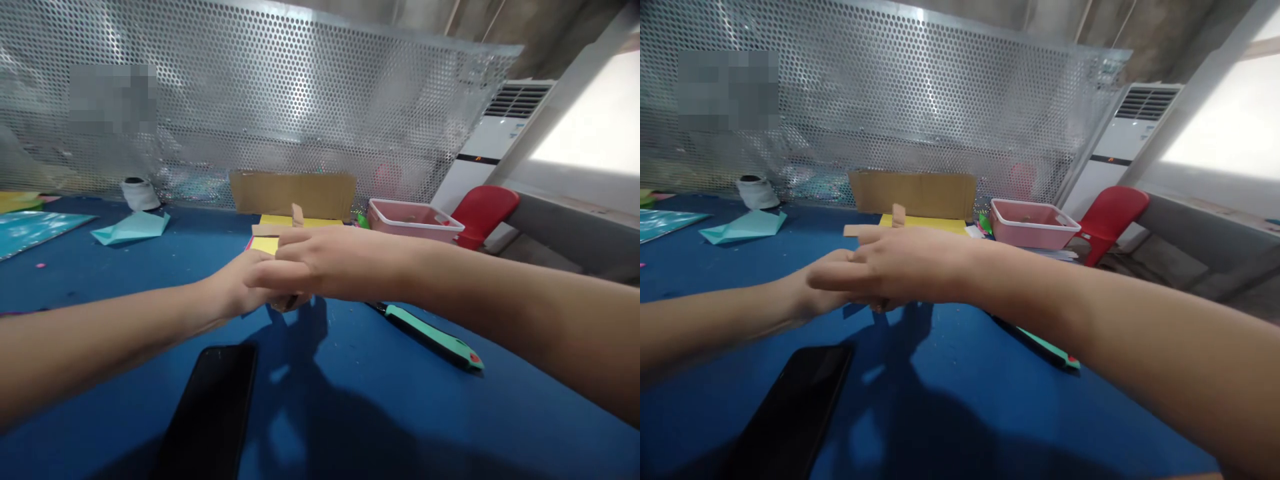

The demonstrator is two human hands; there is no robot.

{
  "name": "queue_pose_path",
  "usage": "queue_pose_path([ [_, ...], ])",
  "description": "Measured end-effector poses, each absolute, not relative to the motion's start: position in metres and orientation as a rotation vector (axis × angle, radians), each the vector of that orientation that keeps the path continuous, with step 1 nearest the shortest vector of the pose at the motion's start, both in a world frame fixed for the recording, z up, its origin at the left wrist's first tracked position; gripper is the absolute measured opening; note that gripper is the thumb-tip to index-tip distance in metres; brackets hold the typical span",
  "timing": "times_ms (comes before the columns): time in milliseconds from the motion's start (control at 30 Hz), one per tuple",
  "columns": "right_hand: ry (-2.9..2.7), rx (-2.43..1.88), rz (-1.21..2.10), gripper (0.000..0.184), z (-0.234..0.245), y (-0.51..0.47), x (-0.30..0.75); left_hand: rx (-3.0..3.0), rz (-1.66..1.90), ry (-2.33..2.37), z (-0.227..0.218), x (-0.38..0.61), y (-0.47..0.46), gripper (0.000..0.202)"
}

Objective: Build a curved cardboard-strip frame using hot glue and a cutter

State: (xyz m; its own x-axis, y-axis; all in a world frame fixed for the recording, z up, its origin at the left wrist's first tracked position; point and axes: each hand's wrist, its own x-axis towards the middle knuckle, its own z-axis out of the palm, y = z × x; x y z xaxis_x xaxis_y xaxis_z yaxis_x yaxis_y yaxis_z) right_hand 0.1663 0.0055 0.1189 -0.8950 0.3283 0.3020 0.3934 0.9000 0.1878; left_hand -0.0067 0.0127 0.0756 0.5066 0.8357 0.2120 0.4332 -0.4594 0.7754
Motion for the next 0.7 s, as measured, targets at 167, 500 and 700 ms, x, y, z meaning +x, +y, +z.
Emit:
queue_pose_path([
  [167, -2.473, -0.543, -0.356, 0.015, 0.102, 0.006, 0.186, 1.78, 0.814, 1.036, 0.068, -0.009, 0.005, 0.017],
  [500, -2.152, -0.64, -0.159, 0.008, 0.047, -0.009, 0.202, 2.014, 1.047, 1.076, 0.035, 0.007, 0.003, 0.018],
  [700, -2.142, -0.581, -0.221, 0.011, 0.026, -0.016, 0.201, 2.126, 1.116, 1.047, 0.022, 0.006, 0.0, 0.016],
])
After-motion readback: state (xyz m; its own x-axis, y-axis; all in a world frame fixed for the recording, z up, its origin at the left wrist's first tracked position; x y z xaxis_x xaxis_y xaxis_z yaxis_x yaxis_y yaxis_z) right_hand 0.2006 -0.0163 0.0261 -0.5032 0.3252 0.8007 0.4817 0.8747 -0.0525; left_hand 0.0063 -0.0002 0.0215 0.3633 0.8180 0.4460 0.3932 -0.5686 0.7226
